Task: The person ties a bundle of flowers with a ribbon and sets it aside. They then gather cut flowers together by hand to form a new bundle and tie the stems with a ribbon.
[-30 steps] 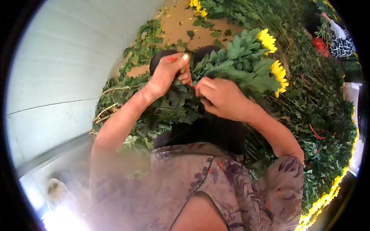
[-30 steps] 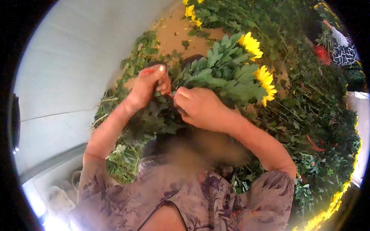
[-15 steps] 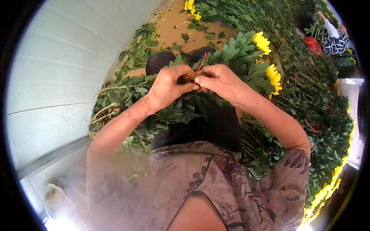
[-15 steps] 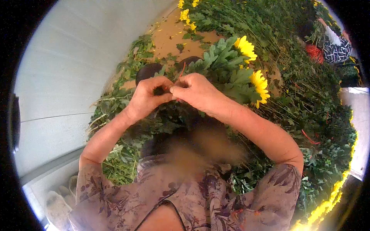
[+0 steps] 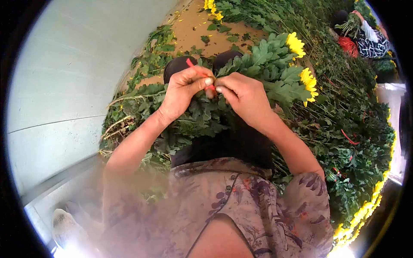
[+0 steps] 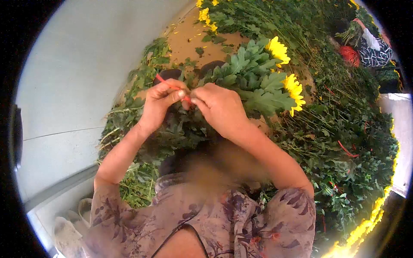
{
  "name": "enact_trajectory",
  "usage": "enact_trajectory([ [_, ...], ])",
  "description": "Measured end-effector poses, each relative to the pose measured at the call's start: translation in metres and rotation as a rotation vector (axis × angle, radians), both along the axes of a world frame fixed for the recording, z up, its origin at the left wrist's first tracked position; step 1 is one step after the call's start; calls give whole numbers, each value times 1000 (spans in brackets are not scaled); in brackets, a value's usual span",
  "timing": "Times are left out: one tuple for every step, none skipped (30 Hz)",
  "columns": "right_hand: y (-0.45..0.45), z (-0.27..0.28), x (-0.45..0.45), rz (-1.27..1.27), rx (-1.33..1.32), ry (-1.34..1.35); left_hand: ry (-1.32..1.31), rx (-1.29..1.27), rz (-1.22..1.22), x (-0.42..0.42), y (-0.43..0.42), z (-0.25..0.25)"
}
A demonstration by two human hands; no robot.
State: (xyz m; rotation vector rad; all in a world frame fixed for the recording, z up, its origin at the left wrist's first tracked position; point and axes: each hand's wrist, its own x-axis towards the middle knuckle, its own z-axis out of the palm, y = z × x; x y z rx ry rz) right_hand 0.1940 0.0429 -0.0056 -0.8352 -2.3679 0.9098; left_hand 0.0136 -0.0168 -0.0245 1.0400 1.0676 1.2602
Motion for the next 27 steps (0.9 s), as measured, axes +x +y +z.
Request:
enact_trajectory([
  [-3, 2, 0, -9, 46, -6, -19, -32, 27, 2, 1, 1],
  [-6, 3, 1, -17, 92, -13, -40, -64, 55, 4, 1, 0],
  [-6, 2, 3, -17, 94, -12, -39, -62, 55, 8, 1, 0],
  [-6, 1, 6, -8, 121, 6, -29, -63, 75, 14, 1, 0],
  [-5, 0, 5, 0, 145, 21, -21, -68, 93, 15, 2, 0],
  [-4, -2, 4, -2, 143, 20, -13, -74, 111, 16, 4, 0],
  [-4, -3, 3, -30, 175, -13, -12, -75, 111, 16, 5, 1],
  [-4, -5, 3, -57, 206, -44, -46, -141, 108, 18, 7, 5],
  [-4, -7, 4, -55, 204, -42, -80, -207, 106, 18, 8, 7],
  [-2, -8, 2, -73, 202, -27, -80, -210, 106, 16, 9, 8],
  [-2, -9, 1, -95, 197, -12, 6, -136, 109, 13, 9, 8],
  [-1, -9, -1, -101, 191, -13, 91, -62, 109, 11, 9, 9],
  [-1, -9, -1, -96, 194, -15, 165, -53, 66, 8, 8, 6],
  [0, -9, 0, -88, 198, -18, 164, -55, 65, 9, 7, 6],
  [1, -8, 0, -85, 196, -18, 493, 67, 84, 10, 4, 7],
  [3, -8, -1, -87, 179, -22, 825, 191, 105, 12, 1, 9],
  [5, -7, -1, -91, 161, -24, 897, 266, 216, 15, -5, 10],
  [7, -6, -1, -93, 162, -20, 901, 268, 214, 18, -8, 9],
  [9, -6, -1, -51, 159, -37, 909, 413, 229, 21, -10, 7],
  [11, -6, 0, -5, 157, -57, 910, 555, 246, 24, -11, 7],
  [12, -7, 4, 0, 155, -56, 938, 621, 234, 26, -9, 8],
  [15, -8, 9, 45, 157, -31, 943, 618, 242, 27, -9, 6],
  [17, -8, 11, 92, 158, -8, 918, 582, 230, 26, -10, 3],
  [17, -4, 9, 97, 153, -10, 888, 544, 214, 22, -9, 1],
  [16, 3, 8, 58, -21, 29, 897, 513, 232, 21, -9, 3],
  [16, 7, 7, 14, -193, 69, 894, 512, 230, 19, -9, 4],
  [18, 3, 8, 36, -171, 92, 872, 431, 238, 20, -11, 5],
])
